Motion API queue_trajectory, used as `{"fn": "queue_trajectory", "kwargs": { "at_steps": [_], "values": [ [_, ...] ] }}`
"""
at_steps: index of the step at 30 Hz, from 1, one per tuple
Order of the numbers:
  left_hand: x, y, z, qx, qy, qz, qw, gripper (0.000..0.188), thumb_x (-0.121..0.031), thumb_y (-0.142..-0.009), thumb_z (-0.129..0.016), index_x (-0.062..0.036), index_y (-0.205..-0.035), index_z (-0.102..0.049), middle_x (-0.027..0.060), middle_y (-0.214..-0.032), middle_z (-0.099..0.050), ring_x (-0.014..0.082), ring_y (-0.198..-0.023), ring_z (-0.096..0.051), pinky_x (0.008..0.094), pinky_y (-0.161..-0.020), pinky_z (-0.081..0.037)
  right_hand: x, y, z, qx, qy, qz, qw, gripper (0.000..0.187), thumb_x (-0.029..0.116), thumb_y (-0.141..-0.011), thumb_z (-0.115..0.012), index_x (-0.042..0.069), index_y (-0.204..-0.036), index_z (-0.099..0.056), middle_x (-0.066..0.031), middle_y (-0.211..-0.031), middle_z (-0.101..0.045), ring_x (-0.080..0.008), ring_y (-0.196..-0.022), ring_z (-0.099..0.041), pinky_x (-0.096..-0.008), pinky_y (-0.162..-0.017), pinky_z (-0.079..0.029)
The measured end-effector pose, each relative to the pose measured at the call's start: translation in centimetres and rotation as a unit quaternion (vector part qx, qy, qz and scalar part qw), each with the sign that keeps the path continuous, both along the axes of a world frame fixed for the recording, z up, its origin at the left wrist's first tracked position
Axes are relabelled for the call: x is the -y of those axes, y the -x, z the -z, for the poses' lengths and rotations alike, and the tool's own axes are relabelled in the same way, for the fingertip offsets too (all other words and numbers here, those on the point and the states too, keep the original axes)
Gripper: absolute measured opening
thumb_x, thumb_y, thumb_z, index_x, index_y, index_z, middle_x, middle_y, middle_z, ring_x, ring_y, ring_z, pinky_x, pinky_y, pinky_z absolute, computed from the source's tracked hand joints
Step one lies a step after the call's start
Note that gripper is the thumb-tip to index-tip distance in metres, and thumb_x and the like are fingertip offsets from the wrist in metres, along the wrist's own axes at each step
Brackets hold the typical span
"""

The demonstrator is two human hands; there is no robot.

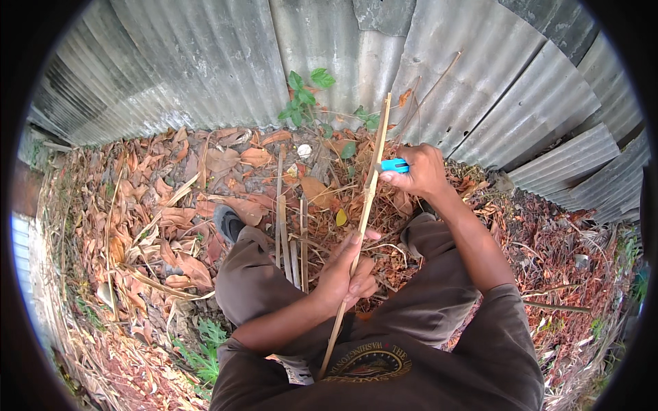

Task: The person sits on the ground and uses a blue utility knife to shave the surface of a long, thin wooden stick. They hold the stick with their left hand and scrape along its length with the knife in their right hand, removing thin strips of wood.

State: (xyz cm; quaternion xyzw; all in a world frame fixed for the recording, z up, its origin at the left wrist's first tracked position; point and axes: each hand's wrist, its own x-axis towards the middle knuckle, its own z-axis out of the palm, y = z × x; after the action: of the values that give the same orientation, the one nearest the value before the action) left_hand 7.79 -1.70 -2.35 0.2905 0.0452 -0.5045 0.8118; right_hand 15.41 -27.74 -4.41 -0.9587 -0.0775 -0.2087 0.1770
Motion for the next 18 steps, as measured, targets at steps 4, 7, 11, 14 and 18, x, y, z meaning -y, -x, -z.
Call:
{"fn": "queue_trajectory", "kwargs": {
  "at_steps": [4, 7, 11, 14, 18],
  "values": [
    [0.5, 0.1, -0.2, 0.007, 0.0, -0.003, 1.0, 0.033, -0.038, -0.105, -0.029, -0.0163, -0.123, -0.045, -0.0034, -0.046, -0.03, 0.0072, -0.032, -0.022, 0.0243, -0.044, -0.025, -0.2, -0.7, 0.2, -0.004, -0.038, 0.035, 0.999, 0.073, 0.074, -0.077, -0.053, 0.004, -0.059, -0.058, -0.0135, -0.046, -0.049, -0.0373, -0.046, -0.054, -0.0464, -0.049, -0.043],
    [0.5, 0.7, -0.2, 0.008, 0.013, 0.013, 1.0, 0.032, -0.037, -0.105, -0.029, -0.0164, -0.124, -0.045, -0.0033, -0.046, -0.03, 0.0071, -0.033, -0.023, 0.0241, -0.044, -0.025, 1.9, -2.3, -1.5, -0.032, -0.066, 0.131, 0.989, 0.074, 0.075, -0.077, -0.051, 0.004, -0.066, -0.066, -0.0145, -0.047, -0.053, -0.0361, -0.051, -0.059, -0.0471, -0.052, -0.046],
    [0.4, 0.5, 0.5, 0.004, 0.003, 0.002, 1.0, 0.033, -0.038, -0.105, -0.028, -0.0161, -0.124, -0.045, -0.0033, -0.046, -0.03, 0.007, -0.033, -0.023, 0.0238, -0.044, -0.026, 0.4, 0.3, 0.1, -0.049, -0.028, 0.07, 0.996, 0.074, 0.077, -0.076, -0.051, 0.007, -0.066, -0.068, -0.0123, -0.048, -0.055, -0.0351, -0.05, -0.059, -0.047, -0.053, -0.047],
    [-0.3, 0.1, 0.5, 0.009, -0.017, -0.015, 1.0, 0.034, -0.038, -0.105, -0.028, -0.016, -0.123, -0.045, -0.0034, -0.046, -0.03, 0.007, -0.033, -0.022, 0.0239, -0.044, -0.025, -2.7, 2.1, 1.0, -0.083, -0.044, -0.038, 0.995, 0.07, 0.076, -0.073, -0.056, 0.008, -0.06, -0.062, -0.011, -0.048, -0.054, -0.0338, -0.048, -0.059, -0.0456, -0.05, -0.047],
    [0.0, 0.4, 0.1, 0.028, -0.026, -0.012, 0.999, 0.032, -0.039, -0.104, -0.03, -0.0163, -0.123, -0.045, -0.0035, -0.046, -0.028, 0.0068, -0.033, -0.021, 0.0242, -0.043, -0.024, -1.5, 1.0, 0.1, 0.042, -0.002, -0.085, 0.995, 0.071, 0.075, -0.071, -0.058, 0.007, -0.052, -0.049, -0.0102, -0.045, -0.042, -0.034, -0.043, -0.048, -0.0442, -0.045, -0.038]
  ]
}}
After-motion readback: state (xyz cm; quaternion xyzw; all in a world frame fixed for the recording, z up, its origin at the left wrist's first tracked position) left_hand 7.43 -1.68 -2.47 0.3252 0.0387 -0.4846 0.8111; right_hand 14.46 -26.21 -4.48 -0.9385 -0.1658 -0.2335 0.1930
